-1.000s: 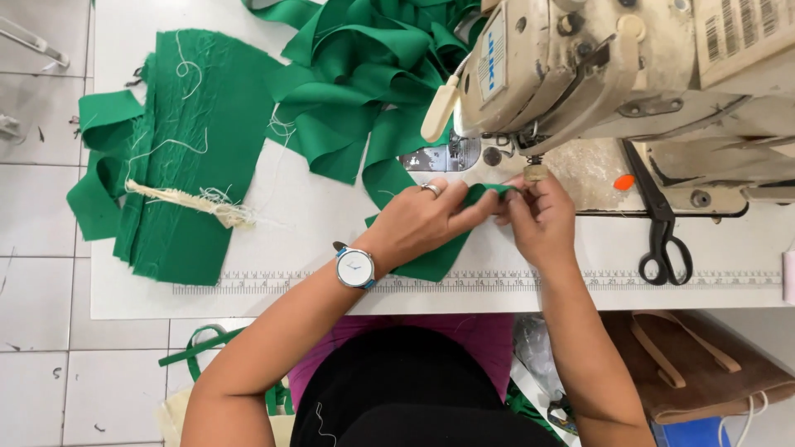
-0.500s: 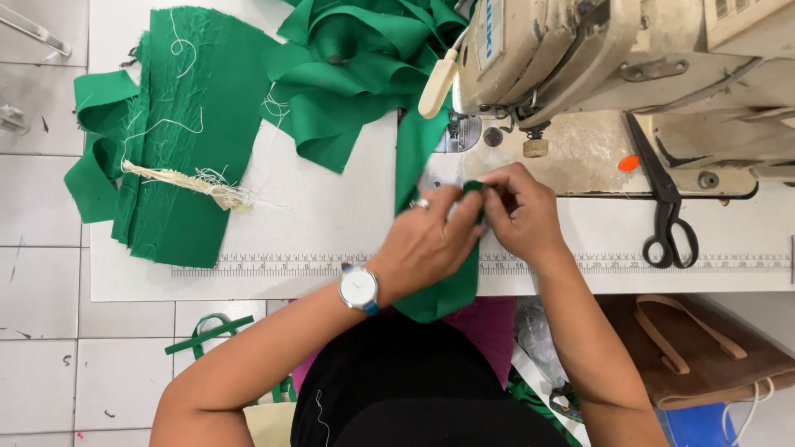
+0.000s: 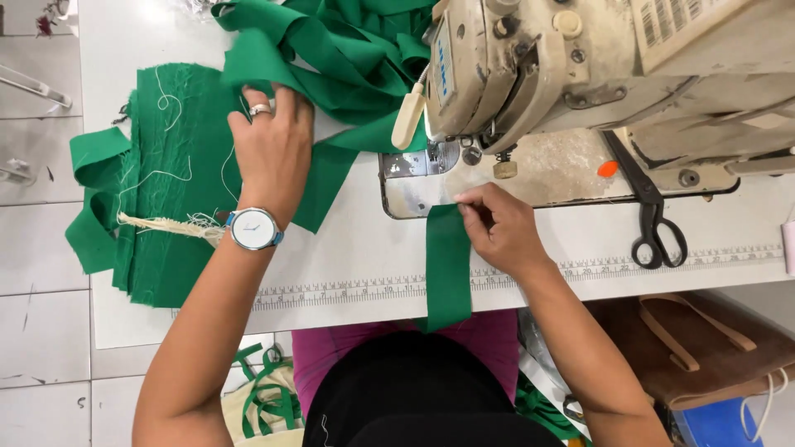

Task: Sewing green fabric strips using an industrial sewing machine on a factory floor.

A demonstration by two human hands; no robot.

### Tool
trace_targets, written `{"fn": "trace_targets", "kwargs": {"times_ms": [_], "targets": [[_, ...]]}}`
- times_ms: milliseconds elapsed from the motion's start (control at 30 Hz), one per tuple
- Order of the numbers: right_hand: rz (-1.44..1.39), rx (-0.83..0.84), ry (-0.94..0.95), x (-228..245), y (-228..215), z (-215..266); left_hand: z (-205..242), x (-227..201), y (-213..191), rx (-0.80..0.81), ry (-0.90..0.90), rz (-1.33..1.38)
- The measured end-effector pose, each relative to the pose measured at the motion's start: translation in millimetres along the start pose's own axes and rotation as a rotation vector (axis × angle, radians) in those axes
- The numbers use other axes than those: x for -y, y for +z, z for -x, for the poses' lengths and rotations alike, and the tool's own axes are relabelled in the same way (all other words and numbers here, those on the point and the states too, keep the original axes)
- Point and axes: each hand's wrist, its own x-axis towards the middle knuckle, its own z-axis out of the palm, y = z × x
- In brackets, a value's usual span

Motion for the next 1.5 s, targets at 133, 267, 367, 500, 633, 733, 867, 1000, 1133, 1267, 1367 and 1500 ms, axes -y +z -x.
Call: {"fn": "trace_targets", "kwargs": {"times_ms": [133,267,367,500,633,733,867,1000,1133,1267,1367,1500], "targets": [[0.027,-0.034,-0.028,5.3,0.3,-4.6,-14.3,-35.8,-56.4,0.122,-0.065,0.28],[-0.022,-0.048,-0.035,5.2,-0.5,-5.1,-43.6,-62.4,-122.3,0.296,0.008,1.582],[-0.067,-0.08,0.005,6.3,0.9,-6.4,-41.9,-76.6,-107.2,0.373,-0.044,1.709],[-0.086,-0.084,0.031,16.2,-1.4,-9.2,-32.8,-81.9,-101.4,0.378,-0.081,1.785],[-0.178,-0.076,0.066,18.0,-2.1,-13.7,-26.2,-84.7,-96.5,0.274,-0.149,1.838],[-0.3,-0.033,0.122,12.8,-5.1,-10.7,-22.9,-87.7,-97.8,0.223,-0.164,1.866],[-0.307,0.004,0.083,11.9,-4.8,-16.2,-24.6,-85.7,-103.2,0.169,-0.154,1.912],[-0.293,0.041,0.085,8.8,-7.6,-15.2,-24.5,-84.7,-102.6,0.164,-0.15,1.845],[-0.241,0.022,0.041,14.5,-9.1,-18.0,-21.7,-85.1,-99.7,0.2,-0.165,1.819],[-0.168,-0.019,0.01,14.2,-7.1,-18.5,-26.6,-81.6,-103.8,0.247,-0.206,1.764],[-0.121,-0.032,-0.011,13.2,-6.1,-20.1,-27.3,-80.0,-102.1,0.336,-0.219,1.744],[-0.1,-0.055,-0.008,10.0,-3.9,-18.9,-28.7,-79.1,-100.9,0.374,-0.214,1.712]]}}
